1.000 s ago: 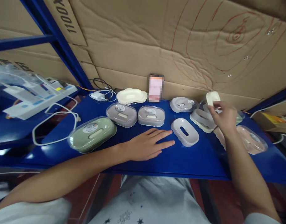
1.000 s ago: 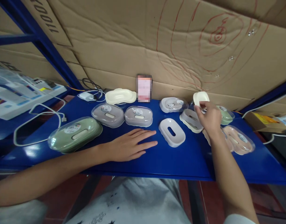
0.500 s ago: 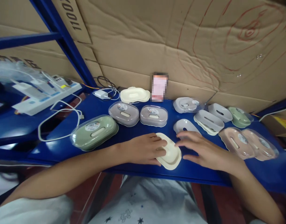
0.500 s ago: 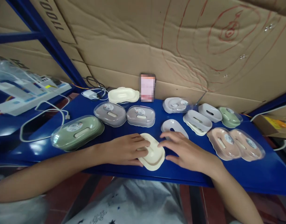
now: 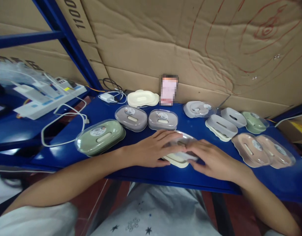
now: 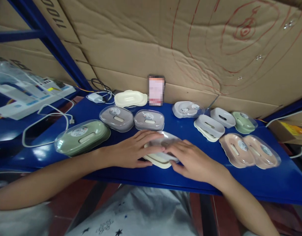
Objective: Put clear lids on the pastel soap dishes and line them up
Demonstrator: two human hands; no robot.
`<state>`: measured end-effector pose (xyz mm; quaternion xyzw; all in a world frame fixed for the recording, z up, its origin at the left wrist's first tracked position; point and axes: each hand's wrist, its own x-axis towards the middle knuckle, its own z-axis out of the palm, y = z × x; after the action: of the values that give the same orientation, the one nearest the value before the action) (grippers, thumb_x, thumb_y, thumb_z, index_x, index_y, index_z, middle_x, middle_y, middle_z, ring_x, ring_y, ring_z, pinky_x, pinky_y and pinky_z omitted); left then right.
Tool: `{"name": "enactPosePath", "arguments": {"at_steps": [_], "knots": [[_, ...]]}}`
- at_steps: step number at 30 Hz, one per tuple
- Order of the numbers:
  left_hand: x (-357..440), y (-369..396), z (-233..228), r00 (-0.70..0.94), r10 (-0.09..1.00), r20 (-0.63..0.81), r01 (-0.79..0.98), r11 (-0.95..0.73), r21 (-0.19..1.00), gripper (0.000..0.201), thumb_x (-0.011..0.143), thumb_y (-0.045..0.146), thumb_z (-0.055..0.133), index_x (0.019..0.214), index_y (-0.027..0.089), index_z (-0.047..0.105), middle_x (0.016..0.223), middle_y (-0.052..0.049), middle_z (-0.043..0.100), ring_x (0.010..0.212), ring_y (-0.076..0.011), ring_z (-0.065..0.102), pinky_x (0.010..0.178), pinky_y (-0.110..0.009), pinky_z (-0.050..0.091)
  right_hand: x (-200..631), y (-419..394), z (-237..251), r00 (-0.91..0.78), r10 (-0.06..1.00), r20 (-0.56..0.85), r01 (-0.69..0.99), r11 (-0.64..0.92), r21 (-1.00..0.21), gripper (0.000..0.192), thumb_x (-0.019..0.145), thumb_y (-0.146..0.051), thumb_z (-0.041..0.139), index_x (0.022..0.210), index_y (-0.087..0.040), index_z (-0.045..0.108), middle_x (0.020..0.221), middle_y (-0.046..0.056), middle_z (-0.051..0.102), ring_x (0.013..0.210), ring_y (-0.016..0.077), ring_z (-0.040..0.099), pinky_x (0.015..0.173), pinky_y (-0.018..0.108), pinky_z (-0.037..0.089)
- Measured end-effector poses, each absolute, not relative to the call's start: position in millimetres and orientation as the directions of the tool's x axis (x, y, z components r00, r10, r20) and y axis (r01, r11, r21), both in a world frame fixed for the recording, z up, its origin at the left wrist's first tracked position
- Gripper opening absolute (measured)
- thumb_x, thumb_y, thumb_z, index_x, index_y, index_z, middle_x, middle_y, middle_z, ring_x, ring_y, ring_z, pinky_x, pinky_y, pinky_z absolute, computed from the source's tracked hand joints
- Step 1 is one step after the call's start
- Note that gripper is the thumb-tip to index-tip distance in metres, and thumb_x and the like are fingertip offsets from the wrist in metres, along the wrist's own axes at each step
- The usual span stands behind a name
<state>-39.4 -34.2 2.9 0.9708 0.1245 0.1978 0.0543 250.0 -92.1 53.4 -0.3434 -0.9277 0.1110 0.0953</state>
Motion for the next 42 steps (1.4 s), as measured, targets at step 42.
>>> {"name": "enactPosePath", "arguments": {"at_steps": [42], "knots": [[-41.7,-33.8,2.1,0.933,0.258,0.251,0.214,-0.958,0.190,0.057,0.107,0.042,0.064,0.157,0.017,0.053,0.172,-0.022,0.043,0.161,-0.0379,0.041,0.130,-0.053,0.038,295.8,3.6,-10.6,-0.245,0.878,0.411,0.966,0.257,0.028,0.066,0.106,-0.039,0.053,0.166,-0.016,0.040,0.157,0.026,0.053,0.143,0.0463,0.051,0.115,0.070,0.042]]}}
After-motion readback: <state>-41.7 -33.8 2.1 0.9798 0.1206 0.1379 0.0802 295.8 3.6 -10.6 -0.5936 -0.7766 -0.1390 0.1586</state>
